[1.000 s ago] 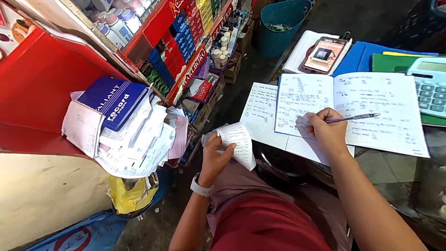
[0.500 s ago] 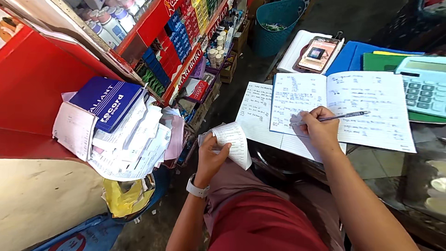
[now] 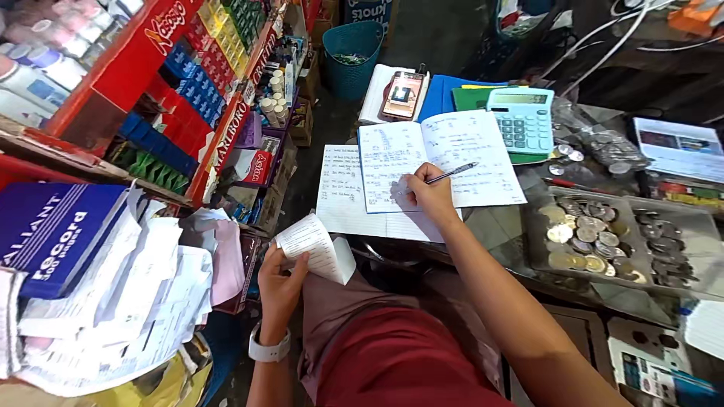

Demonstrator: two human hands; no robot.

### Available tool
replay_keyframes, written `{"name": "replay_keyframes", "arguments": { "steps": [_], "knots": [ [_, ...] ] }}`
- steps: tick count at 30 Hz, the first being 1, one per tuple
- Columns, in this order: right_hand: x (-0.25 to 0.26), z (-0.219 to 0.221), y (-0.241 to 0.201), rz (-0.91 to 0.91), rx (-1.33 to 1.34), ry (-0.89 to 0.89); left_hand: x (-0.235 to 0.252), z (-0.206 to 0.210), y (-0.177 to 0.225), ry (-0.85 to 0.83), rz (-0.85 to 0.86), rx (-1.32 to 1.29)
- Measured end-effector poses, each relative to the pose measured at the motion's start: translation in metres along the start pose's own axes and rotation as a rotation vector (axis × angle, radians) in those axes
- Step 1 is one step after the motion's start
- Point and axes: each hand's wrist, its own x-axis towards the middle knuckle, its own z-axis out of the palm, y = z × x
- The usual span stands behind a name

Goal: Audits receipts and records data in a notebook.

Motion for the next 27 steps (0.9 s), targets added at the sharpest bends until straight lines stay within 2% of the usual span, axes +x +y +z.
{"name": "replay_keyframes", "arguments": {
  "steps": [5, 12, 27],
  "knots": [
    [-0.007, 0.000, -0.008, -0.036, 0.006, 0.006, 0.000, -0.001, -0.002, -0.003, 0.003, -0.010],
    [-0.011, 0.004, 0.015, -0.057, -0.078, -0.015, 0.001, 0.001, 0.002, 0.004, -0.006, -0.005],
    [-0.012, 0.007, 0.022, -0.162, -0.162, -0.038, 0.002, 0.001, 0.003, -0.011, -0.017, 0.014]
  ]
}}
